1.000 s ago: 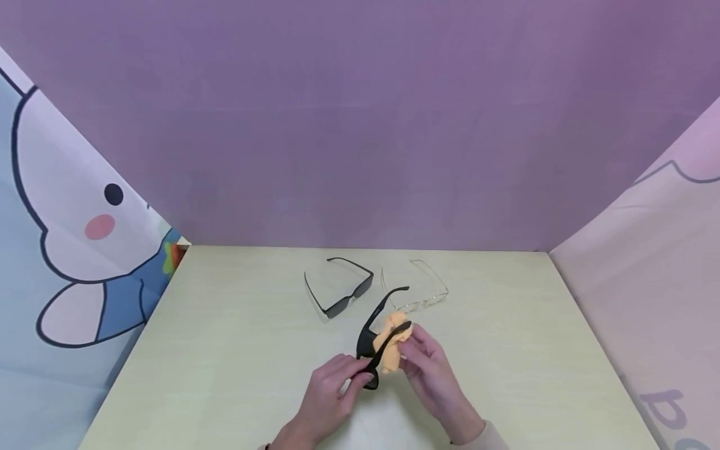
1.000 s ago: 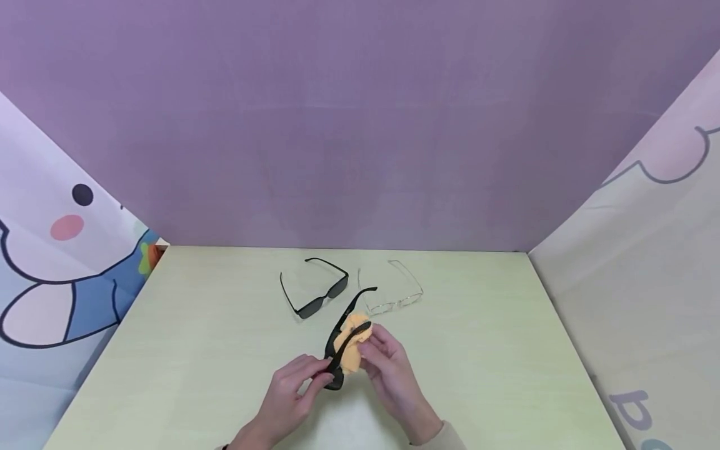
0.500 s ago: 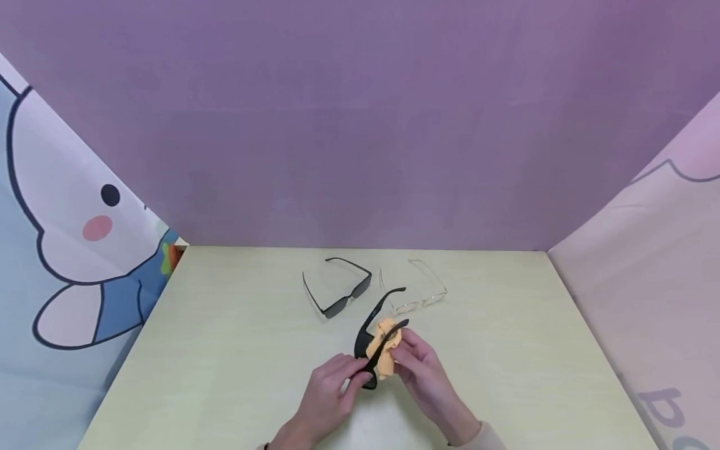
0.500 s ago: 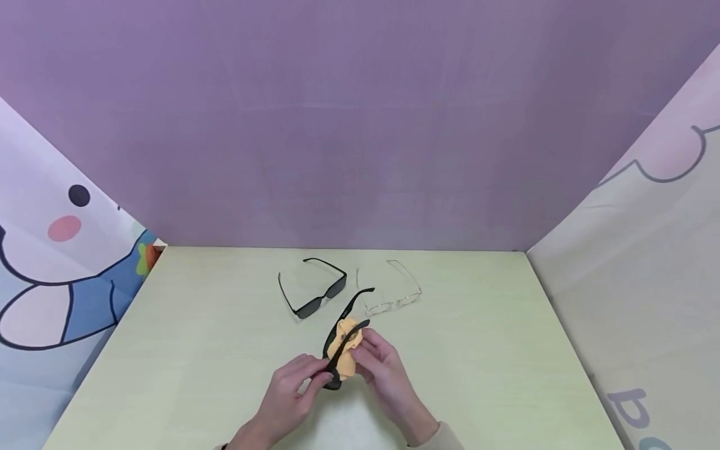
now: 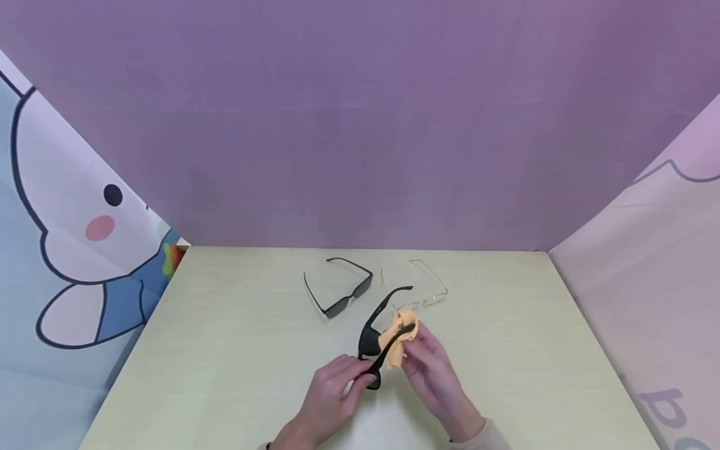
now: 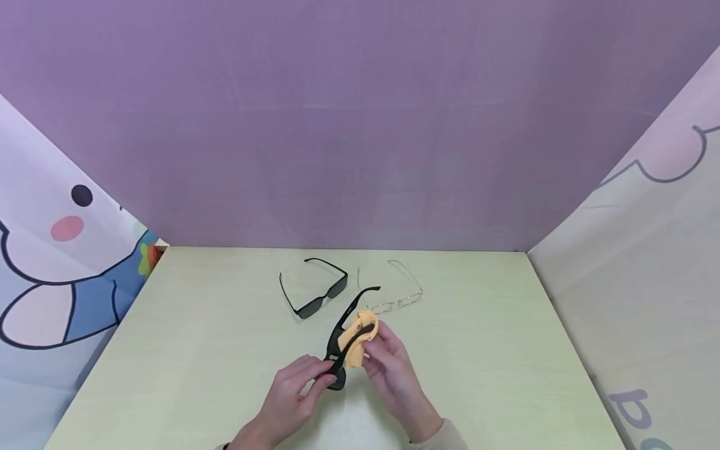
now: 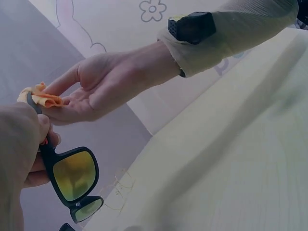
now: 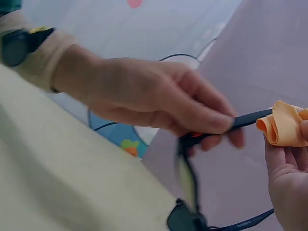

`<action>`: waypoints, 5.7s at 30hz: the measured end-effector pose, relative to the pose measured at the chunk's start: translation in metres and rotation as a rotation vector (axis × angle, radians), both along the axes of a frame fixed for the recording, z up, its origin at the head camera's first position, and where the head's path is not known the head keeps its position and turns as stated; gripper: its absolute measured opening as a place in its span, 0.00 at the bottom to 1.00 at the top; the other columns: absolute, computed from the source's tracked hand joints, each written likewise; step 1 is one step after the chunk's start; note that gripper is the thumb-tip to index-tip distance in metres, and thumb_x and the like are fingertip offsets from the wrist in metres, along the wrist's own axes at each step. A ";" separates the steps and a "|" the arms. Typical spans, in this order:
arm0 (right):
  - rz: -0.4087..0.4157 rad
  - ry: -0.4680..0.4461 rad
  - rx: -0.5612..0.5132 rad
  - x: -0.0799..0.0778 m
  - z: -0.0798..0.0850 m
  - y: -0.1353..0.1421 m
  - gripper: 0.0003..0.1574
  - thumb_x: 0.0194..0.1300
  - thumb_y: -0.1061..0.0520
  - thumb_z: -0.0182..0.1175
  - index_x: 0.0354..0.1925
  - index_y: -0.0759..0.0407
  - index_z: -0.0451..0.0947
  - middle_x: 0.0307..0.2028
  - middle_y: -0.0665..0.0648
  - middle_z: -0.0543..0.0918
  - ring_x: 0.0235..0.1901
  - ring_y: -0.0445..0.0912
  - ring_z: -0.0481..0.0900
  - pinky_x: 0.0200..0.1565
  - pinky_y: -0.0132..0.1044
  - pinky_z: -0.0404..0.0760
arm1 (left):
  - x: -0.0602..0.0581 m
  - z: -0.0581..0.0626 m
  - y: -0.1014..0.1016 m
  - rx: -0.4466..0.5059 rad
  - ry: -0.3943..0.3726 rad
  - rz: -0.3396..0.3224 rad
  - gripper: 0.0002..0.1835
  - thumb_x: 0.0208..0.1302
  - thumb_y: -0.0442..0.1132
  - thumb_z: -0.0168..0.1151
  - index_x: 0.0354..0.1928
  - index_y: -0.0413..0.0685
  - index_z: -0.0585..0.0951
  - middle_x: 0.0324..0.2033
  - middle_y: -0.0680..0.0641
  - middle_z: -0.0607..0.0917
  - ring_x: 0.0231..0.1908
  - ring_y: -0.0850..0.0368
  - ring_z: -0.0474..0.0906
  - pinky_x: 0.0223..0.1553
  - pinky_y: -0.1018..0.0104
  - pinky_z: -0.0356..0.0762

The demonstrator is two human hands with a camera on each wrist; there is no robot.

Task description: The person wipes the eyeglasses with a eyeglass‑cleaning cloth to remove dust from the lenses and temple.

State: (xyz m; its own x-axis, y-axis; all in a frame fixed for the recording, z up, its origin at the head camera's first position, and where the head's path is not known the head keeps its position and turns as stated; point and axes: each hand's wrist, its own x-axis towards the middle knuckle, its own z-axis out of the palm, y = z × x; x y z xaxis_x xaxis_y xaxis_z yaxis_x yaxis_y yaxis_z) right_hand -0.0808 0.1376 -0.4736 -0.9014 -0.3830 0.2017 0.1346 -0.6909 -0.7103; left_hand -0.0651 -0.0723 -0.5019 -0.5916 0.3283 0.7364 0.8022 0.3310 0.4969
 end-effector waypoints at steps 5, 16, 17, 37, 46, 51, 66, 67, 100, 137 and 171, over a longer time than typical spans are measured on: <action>0.022 0.027 0.083 0.004 -0.003 -0.005 0.29 0.78 0.72 0.40 0.67 0.54 0.73 0.55 0.49 0.83 0.52 0.39 0.83 0.55 0.29 0.83 | 0.001 0.000 -0.001 -0.004 -0.020 0.008 0.05 0.72 0.36 0.65 0.44 0.43 0.87 0.34 0.53 0.88 0.32 0.64 0.81 0.35 0.81 0.79; -0.010 0.034 -0.020 -0.001 0.004 0.003 0.31 0.79 0.72 0.37 0.71 0.55 0.70 0.60 0.53 0.81 0.55 0.42 0.83 0.58 0.30 0.82 | 0.003 0.000 0.001 0.006 -0.028 0.013 0.05 0.68 0.34 0.68 0.44 0.44 0.87 0.34 0.53 0.88 0.32 0.65 0.80 0.35 0.82 0.78; -0.003 0.024 -0.009 0.000 0.002 0.002 0.31 0.79 0.72 0.37 0.70 0.54 0.70 0.60 0.52 0.81 0.55 0.41 0.83 0.58 0.30 0.82 | 0.002 0.000 0.001 0.007 -0.027 0.013 0.05 0.69 0.34 0.68 0.44 0.44 0.87 0.34 0.53 0.88 0.32 0.65 0.80 0.35 0.82 0.78; -0.103 0.010 -0.039 -0.008 0.011 0.010 0.33 0.78 0.72 0.35 0.69 0.51 0.72 0.59 0.52 0.82 0.53 0.42 0.84 0.55 0.28 0.83 | 0.000 -0.007 0.000 0.066 0.019 -0.025 0.05 0.71 0.35 0.66 0.44 0.42 0.86 0.33 0.52 0.88 0.32 0.63 0.82 0.37 0.78 0.80; -0.509 0.072 0.449 -0.021 0.001 0.017 0.22 0.76 0.71 0.46 0.59 0.58 0.77 0.50 0.47 0.84 0.43 0.37 0.82 0.45 0.27 0.84 | 0.001 -0.007 -0.002 0.077 -0.040 -0.044 0.07 0.71 0.36 0.66 0.45 0.39 0.86 0.34 0.49 0.88 0.34 0.61 0.83 0.39 0.77 0.82; -0.682 0.353 0.836 -0.030 -0.022 0.015 0.17 0.71 0.73 0.58 0.56 0.66 0.79 0.46 0.52 0.85 0.40 0.38 0.82 0.39 0.26 0.84 | 0.003 -0.008 -0.001 0.080 -0.065 -0.055 0.07 0.67 0.33 0.69 0.45 0.40 0.86 0.34 0.49 0.88 0.34 0.61 0.83 0.39 0.77 0.82; -0.966 1.079 1.297 -0.046 -0.068 0.018 0.22 0.82 0.52 0.47 0.50 0.61 0.86 0.39 0.57 0.81 0.35 0.47 0.80 0.36 0.36 0.84 | 0.008 -0.008 0.006 0.078 -0.033 -0.106 0.13 0.58 0.26 0.72 0.46 0.39 0.86 0.33 0.50 0.88 0.33 0.62 0.83 0.40 0.79 0.81; -0.945 1.098 1.308 -0.045 -0.069 0.017 0.22 0.82 0.52 0.47 0.50 0.60 0.86 0.39 0.57 0.80 0.35 0.47 0.79 0.36 0.36 0.84 | 0.008 -0.007 0.006 0.076 -0.032 -0.106 0.14 0.58 0.26 0.72 0.46 0.39 0.86 0.33 0.50 0.88 0.33 0.62 0.82 0.40 0.79 0.81; -1.053 1.081 1.412 -0.054 -0.035 0.034 0.14 0.65 0.64 0.63 0.50 0.60 0.86 0.31 0.55 0.82 0.22 0.45 0.77 0.23 0.34 0.81 | 0.010 0.004 0.011 0.141 0.001 -0.144 0.06 0.72 0.33 0.63 0.46 0.37 0.83 0.33 0.48 0.86 0.33 0.60 0.80 0.39 0.81 0.78; -1.012 1.074 1.460 -0.055 -0.039 0.024 0.17 0.59 0.63 0.70 0.49 0.56 0.87 0.29 0.51 0.81 0.20 0.40 0.74 0.19 0.28 0.75 | 0.011 0.008 0.016 0.074 0.034 -0.086 0.06 0.73 0.34 0.63 0.46 0.40 0.83 0.34 0.50 0.85 0.33 0.62 0.78 0.38 0.83 0.76; -0.916 1.184 1.482 -0.045 -0.055 0.015 0.20 0.81 0.47 0.50 0.49 0.53 0.87 0.30 0.48 0.80 0.21 0.38 0.74 0.20 0.28 0.75 | 0.013 0.008 0.014 0.100 -0.002 -0.115 0.07 0.70 0.31 0.65 0.47 0.39 0.83 0.37 0.49 0.87 0.35 0.61 0.80 0.40 0.81 0.78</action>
